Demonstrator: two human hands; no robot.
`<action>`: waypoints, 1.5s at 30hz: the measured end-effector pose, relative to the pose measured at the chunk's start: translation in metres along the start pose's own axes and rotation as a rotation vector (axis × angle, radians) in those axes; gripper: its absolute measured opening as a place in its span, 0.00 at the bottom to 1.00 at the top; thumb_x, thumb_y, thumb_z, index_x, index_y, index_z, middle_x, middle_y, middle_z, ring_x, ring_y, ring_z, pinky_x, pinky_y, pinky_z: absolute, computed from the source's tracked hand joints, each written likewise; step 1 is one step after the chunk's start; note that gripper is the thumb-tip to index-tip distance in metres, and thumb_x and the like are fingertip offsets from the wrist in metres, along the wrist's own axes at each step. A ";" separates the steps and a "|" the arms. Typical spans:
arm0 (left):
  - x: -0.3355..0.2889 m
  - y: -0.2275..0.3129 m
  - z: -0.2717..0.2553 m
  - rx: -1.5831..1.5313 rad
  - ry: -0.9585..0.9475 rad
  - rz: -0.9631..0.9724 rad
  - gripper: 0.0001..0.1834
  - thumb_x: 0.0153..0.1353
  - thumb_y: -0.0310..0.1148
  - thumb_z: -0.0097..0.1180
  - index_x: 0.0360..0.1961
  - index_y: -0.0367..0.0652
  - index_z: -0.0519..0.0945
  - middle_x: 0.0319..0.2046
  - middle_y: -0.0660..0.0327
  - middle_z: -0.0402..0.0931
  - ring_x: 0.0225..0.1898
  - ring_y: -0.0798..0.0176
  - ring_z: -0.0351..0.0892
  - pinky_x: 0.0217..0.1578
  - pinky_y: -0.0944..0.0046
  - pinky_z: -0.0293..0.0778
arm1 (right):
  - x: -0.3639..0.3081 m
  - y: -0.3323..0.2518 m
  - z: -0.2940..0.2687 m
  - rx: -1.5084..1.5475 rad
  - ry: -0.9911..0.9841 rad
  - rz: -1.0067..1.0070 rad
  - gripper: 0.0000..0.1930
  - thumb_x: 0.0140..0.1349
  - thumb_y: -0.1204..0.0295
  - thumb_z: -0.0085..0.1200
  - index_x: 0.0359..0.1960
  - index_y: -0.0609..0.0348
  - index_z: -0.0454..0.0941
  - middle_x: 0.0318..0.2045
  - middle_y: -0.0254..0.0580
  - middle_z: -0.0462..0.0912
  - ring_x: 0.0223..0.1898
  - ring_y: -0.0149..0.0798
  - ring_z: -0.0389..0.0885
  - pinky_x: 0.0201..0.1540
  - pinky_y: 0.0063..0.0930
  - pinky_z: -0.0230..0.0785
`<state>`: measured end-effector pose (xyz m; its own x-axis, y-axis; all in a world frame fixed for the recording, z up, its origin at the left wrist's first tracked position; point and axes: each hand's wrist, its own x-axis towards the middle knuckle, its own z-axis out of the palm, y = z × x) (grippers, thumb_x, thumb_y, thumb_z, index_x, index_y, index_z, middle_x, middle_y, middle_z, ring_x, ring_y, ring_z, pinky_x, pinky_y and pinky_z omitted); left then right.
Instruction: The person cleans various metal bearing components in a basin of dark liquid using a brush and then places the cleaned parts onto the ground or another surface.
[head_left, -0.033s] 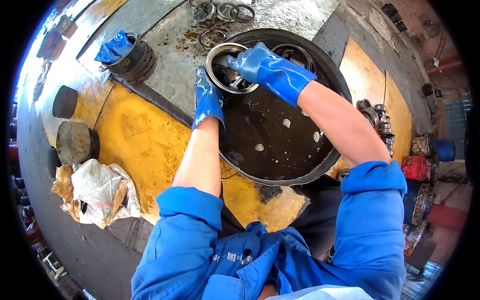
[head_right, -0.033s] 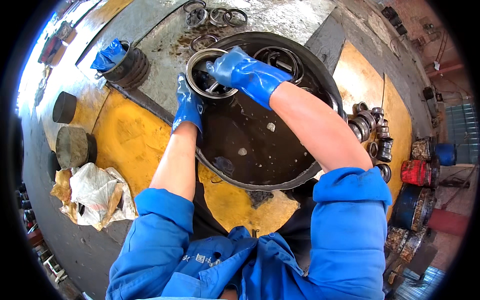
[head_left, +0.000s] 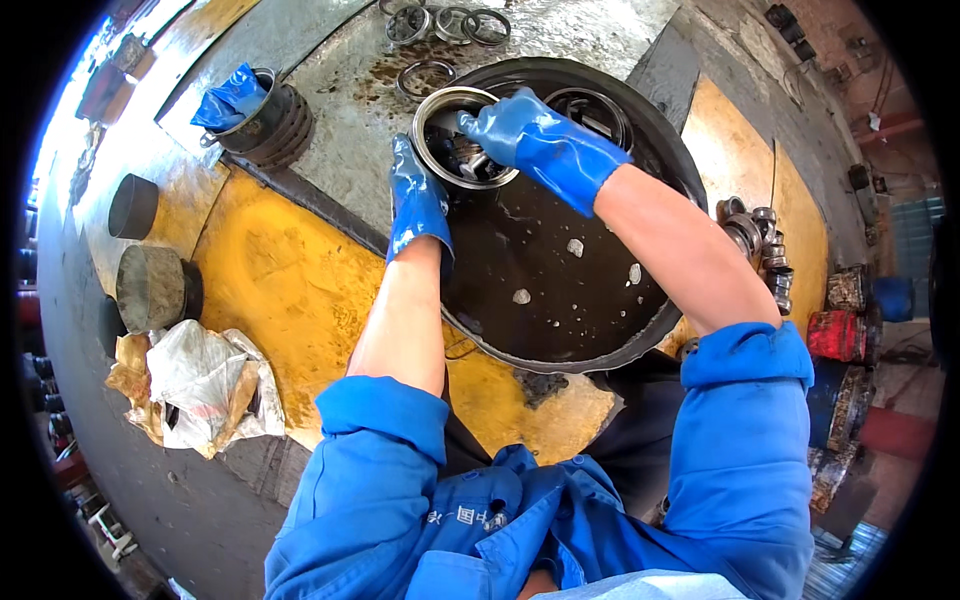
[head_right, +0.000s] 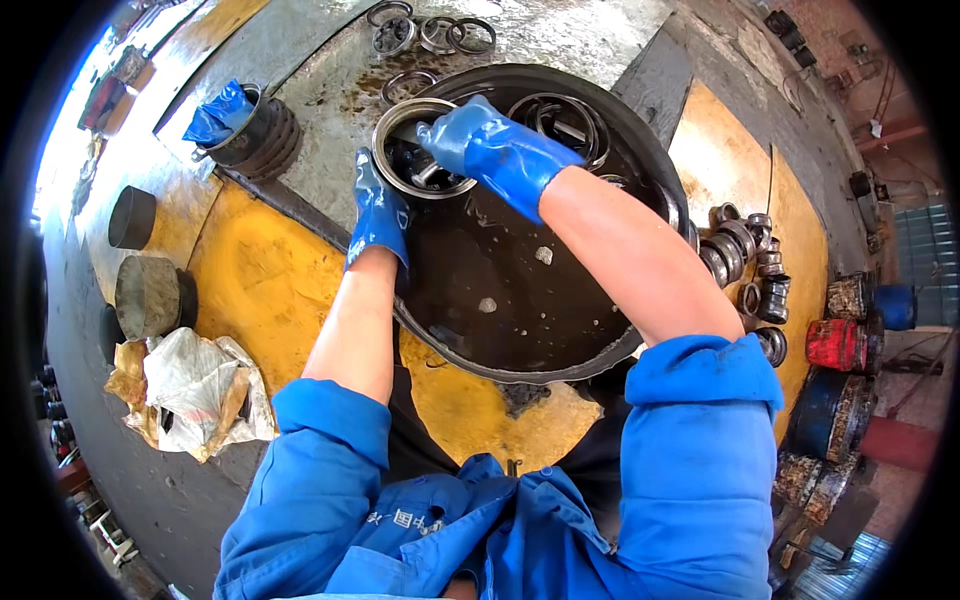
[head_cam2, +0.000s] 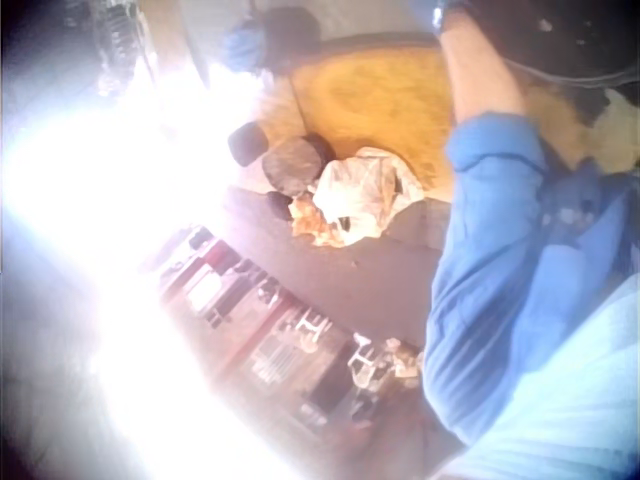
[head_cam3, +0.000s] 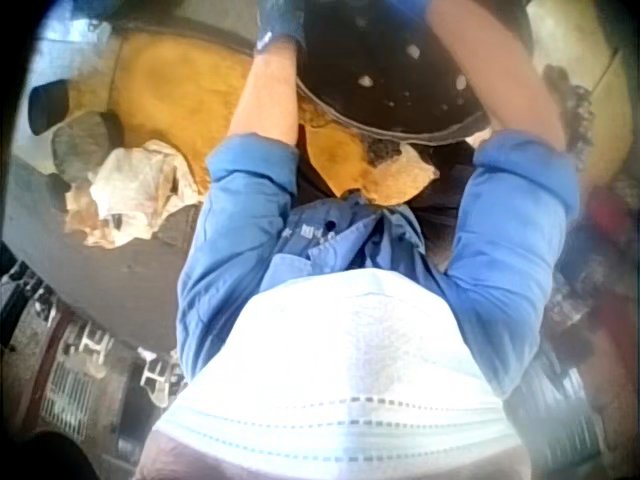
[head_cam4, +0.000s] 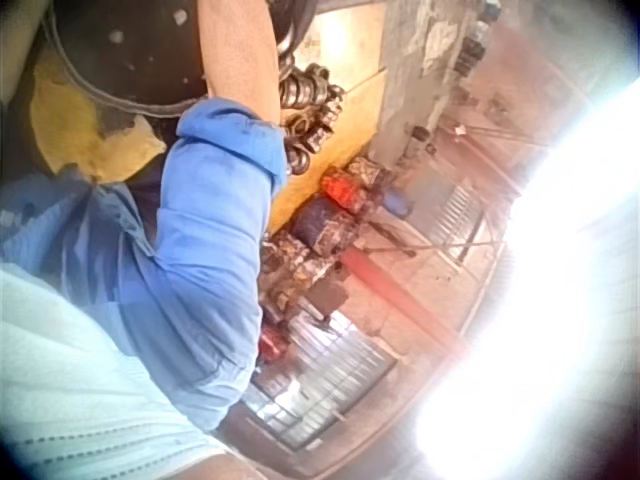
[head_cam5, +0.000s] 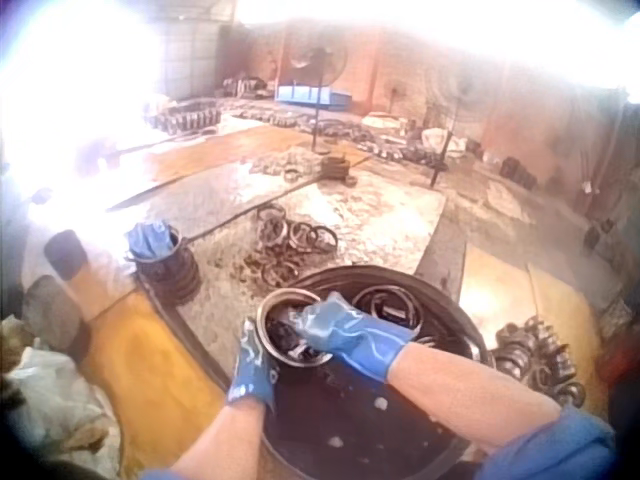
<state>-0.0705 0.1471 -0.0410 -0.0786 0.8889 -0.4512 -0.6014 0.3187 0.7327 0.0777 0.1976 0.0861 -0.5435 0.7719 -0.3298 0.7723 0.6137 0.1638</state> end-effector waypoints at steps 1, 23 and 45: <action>-0.003 -0.003 0.000 0.006 0.001 -0.006 0.42 0.75 0.67 0.32 0.65 0.43 0.78 0.58 0.56 0.81 0.54 0.54 0.78 0.57 0.53 0.73 | 0.001 0.000 0.004 0.013 -0.019 0.030 0.20 0.78 0.67 0.35 0.63 0.54 0.76 0.48 0.49 0.88 0.49 0.53 0.87 0.54 0.49 0.78; 0.018 -0.004 -0.012 -0.039 -0.034 0.011 0.41 0.75 0.68 0.29 0.63 0.48 0.80 0.56 0.59 0.83 0.53 0.54 0.79 0.55 0.51 0.75 | -0.010 -0.024 -0.034 0.013 -0.100 -0.075 0.21 0.74 0.65 0.40 0.61 0.52 0.80 0.53 0.46 0.87 0.54 0.51 0.86 0.55 0.46 0.79; 0.020 0.003 0.000 -0.198 -0.001 0.022 0.36 0.79 0.59 0.28 0.62 0.42 0.80 0.53 0.50 0.84 0.49 0.47 0.84 0.52 0.47 0.82 | 0.012 0.024 0.027 0.206 0.210 -0.006 0.08 0.51 0.71 0.60 0.28 0.63 0.86 0.28 0.57 0.85 0.27 0.56 0.83 0.31 0.46 0.74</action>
<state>-0.0738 0.1658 -0.0473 -0.0931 0.8954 -0.4354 -0.7440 0.2280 0.6280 0.0986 0.2166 0.0610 -0.5877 0.7991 -0.1266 0.8078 0.5883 -0.0371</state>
